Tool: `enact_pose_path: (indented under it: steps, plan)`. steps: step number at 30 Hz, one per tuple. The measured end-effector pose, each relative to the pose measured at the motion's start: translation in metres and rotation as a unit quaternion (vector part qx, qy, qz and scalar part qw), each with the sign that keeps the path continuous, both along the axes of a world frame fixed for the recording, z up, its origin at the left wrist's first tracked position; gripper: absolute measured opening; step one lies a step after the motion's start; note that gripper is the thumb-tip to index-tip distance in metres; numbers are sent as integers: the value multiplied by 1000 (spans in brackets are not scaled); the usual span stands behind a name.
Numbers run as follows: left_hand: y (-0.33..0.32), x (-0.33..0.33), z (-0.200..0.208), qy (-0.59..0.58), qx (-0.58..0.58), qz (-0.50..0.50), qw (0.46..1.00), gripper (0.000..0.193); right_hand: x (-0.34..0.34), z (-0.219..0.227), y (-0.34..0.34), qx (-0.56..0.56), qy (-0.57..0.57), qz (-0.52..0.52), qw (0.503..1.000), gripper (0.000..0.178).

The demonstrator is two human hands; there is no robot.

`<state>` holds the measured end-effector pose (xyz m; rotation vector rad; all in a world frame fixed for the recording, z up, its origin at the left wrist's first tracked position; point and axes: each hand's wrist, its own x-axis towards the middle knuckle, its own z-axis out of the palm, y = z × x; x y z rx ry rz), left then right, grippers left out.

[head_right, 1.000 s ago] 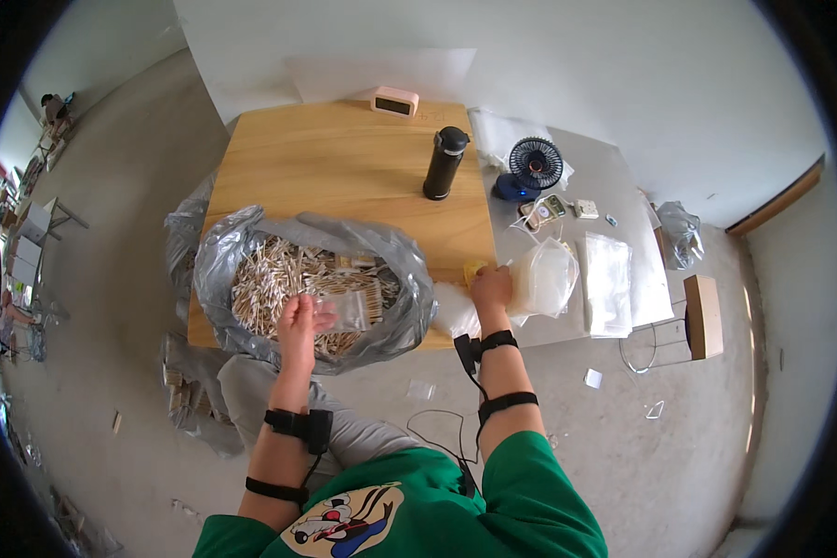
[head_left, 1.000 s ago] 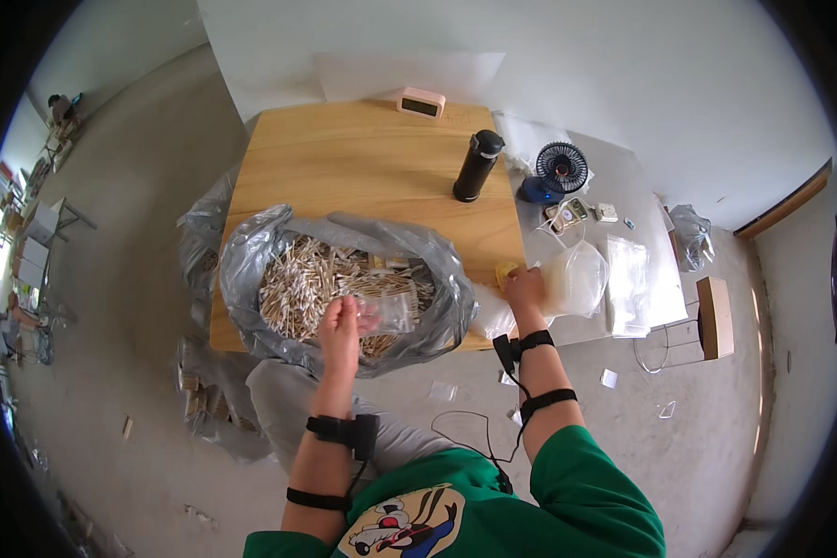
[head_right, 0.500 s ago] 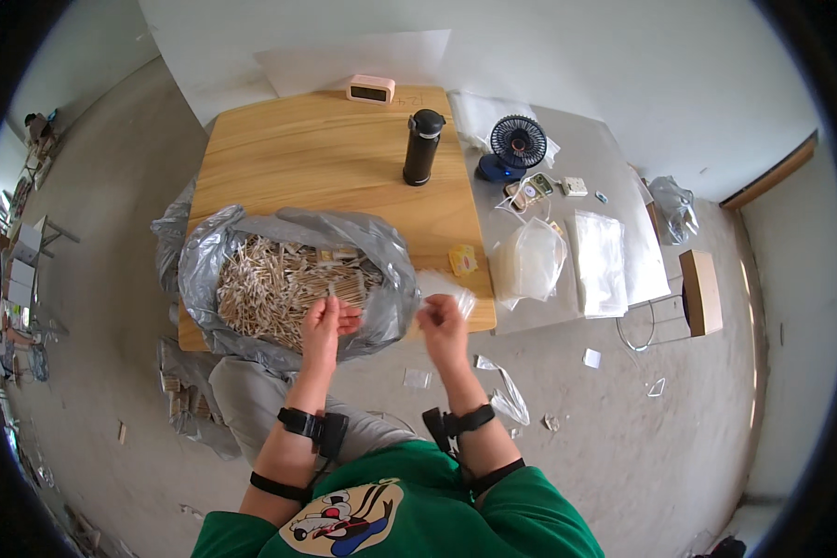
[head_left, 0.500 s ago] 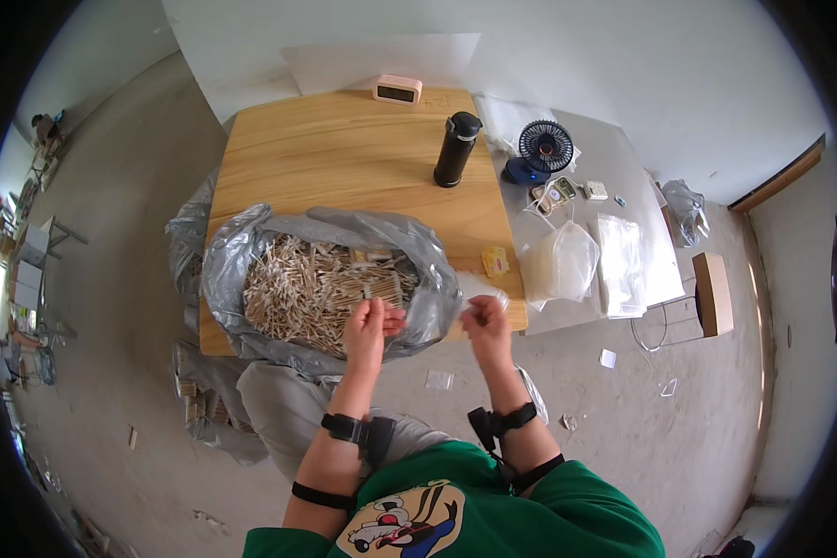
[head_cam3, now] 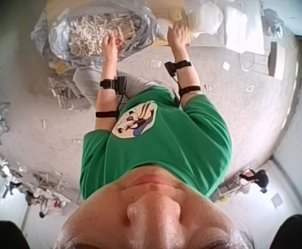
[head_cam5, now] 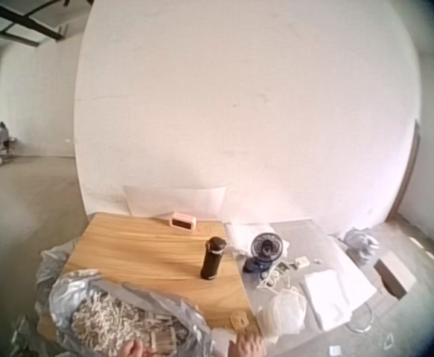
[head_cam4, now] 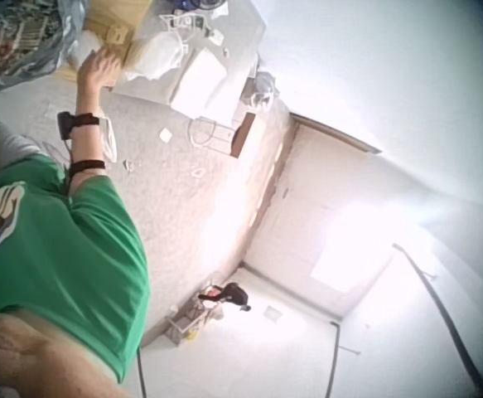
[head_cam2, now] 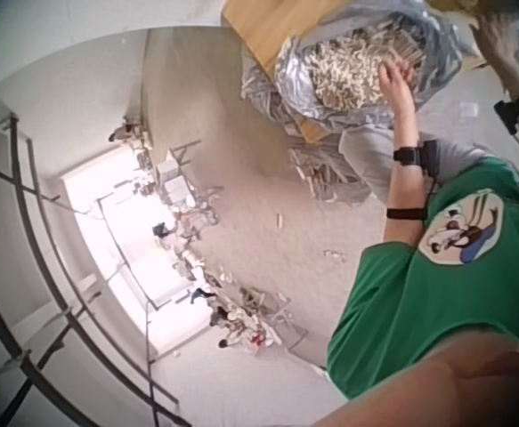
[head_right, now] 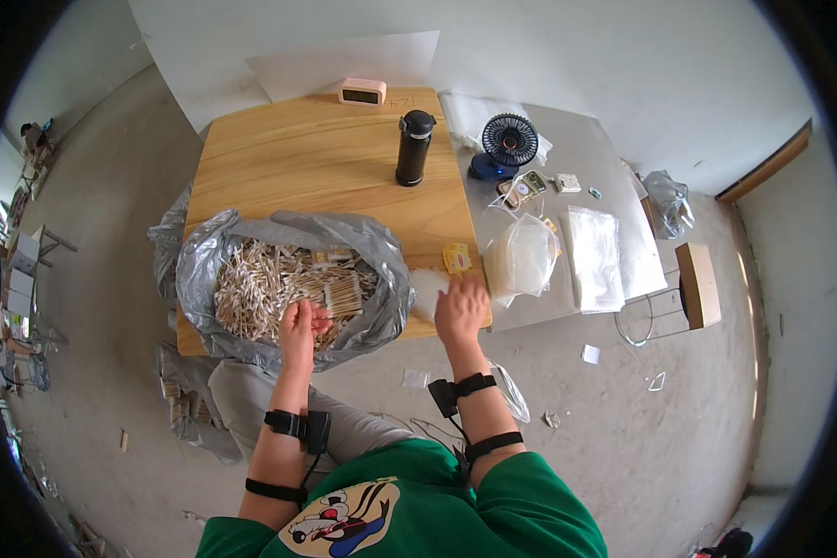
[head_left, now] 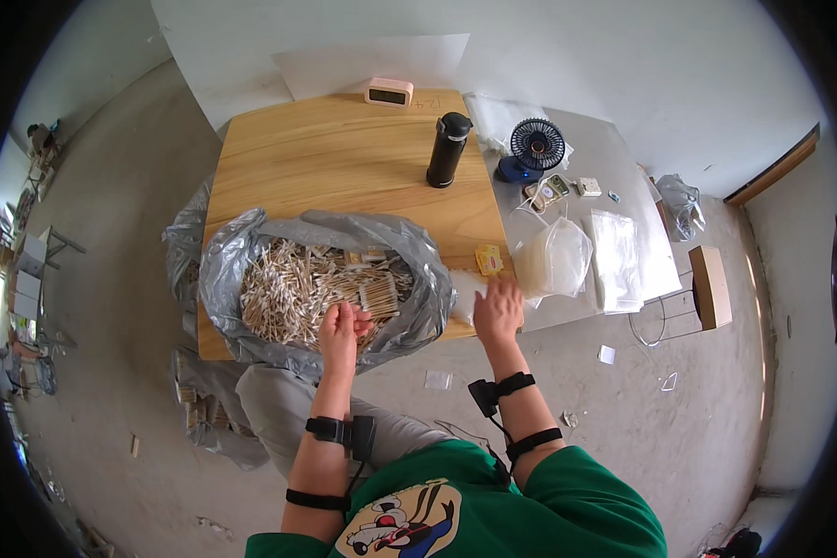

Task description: Sorting bundles of cotton swabs and placing them into individual plastic bags.

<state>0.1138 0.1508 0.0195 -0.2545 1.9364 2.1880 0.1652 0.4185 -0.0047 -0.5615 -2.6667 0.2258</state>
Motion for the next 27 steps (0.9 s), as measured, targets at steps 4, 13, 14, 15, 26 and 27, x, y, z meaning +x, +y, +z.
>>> enact_pose_path:
  steps: [4, 13, 14, 15, 26, 27]
  plan:
    - [-5, -4, -6, 10, -34, -6, 999, 31, -13, -11, -23, 26, -46, 153, 987, 48]
    - [-25, -34, -32, 203, -351, -9, 914, 15, -16, -63, -15, 76, -166, 131, 975, 80]
    - [-24, -41, -31, 200, -354, -4, 914, 15, -16, -60, -17, 75, -166, 137, 974, 80]
    - [-23, -48, -31, 246, -381, -22, 891, 17, -16, -48, -22, 46, -192, 136, 971, 74]
    - [20, -129, -41, 74, -466, -117, 874, 35, -18, -40, -27, 27, -207, 129, 969, 68]
    - [23, -131, -40, 72, -459, -121, 877, 36, -17, -44, -24, 31, -205, 128, 970, 68]
